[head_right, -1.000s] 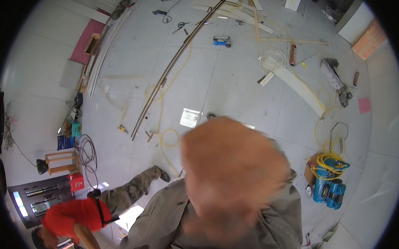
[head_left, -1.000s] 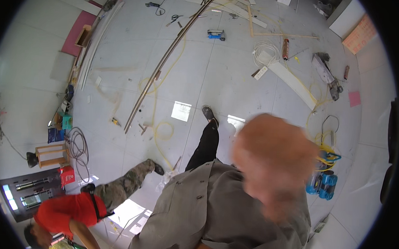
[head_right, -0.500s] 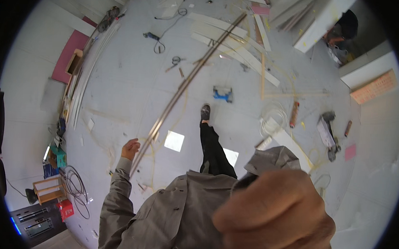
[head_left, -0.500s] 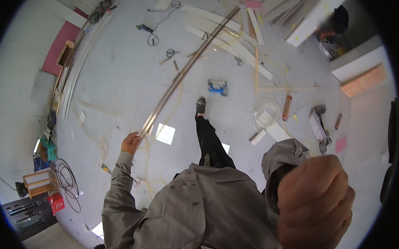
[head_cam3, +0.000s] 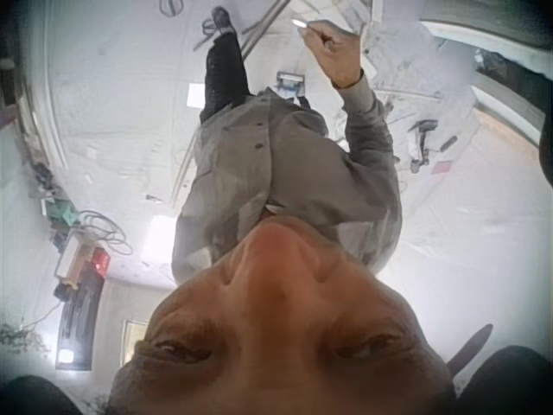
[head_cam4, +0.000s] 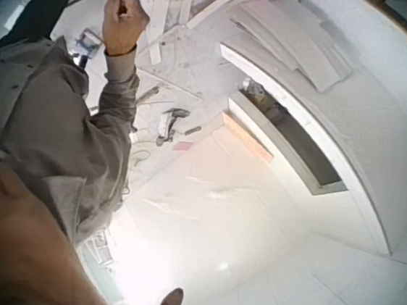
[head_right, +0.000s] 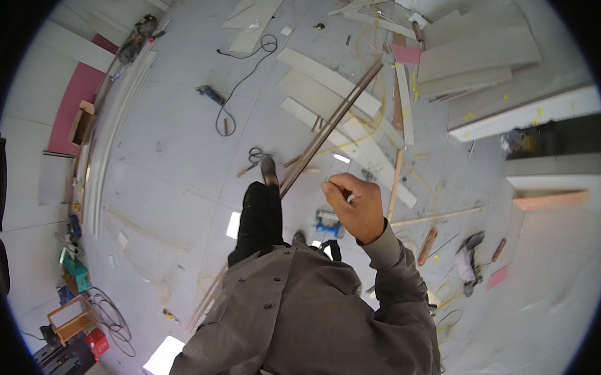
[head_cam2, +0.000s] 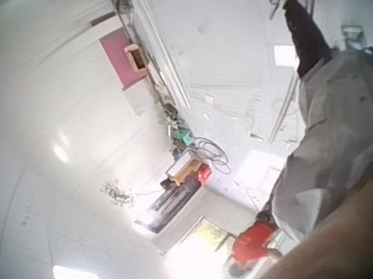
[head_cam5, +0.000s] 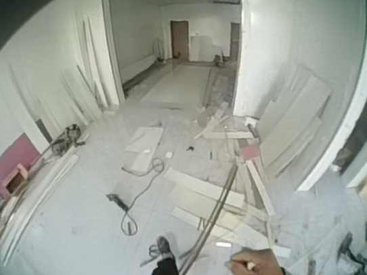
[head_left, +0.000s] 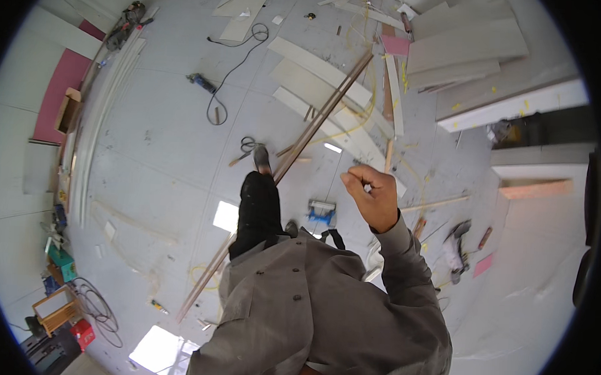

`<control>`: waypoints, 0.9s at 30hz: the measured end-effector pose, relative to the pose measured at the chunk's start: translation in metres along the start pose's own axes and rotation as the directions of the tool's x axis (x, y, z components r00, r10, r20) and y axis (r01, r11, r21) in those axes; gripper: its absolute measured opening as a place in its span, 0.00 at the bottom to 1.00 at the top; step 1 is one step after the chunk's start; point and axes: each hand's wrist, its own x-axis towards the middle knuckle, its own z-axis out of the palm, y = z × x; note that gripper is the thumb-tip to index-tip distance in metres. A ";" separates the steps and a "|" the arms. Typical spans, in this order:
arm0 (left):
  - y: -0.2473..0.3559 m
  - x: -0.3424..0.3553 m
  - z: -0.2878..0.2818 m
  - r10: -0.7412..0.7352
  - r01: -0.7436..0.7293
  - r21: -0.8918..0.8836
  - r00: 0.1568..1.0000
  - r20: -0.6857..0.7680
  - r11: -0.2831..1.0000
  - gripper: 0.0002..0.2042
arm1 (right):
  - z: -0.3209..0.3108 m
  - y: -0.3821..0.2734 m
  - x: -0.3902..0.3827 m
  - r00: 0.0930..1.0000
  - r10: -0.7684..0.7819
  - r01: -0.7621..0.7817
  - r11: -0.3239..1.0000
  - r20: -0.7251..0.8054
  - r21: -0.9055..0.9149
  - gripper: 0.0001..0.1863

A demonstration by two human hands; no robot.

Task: The person measures and marks a wooden strip with a tape measure and pencil, then uses a miter saw to cut the strip. They carry the cut piece to a window area, measure the window frame, and mark the strip again before returning to the saw to make another cut.

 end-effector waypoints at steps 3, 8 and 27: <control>0.095 0.081 0.003 -0.003 0.003 -0.057 1.000 0.001 0.998 0.17 | 0.002 -0.001 0.138 0.996 -0.083 0.084 0.993 0.018 -0.081 0.06; 0.322 0.244 -0.031 0.166 -0.178 -0.165 0.983 -0.084 0.970 0.17 | 0.016 0.082 0.379 0.991 -0.095 0.118 0.957 0.098 -0.265 0.11; 0.772 0.399 0.117 0.044 -0.083 -0.109 0.945 -0.323 0.991 0.54 | -0.036 0.683 0.990 0.860 0.493 -0.156 0.494 0.128 -0.855 0.25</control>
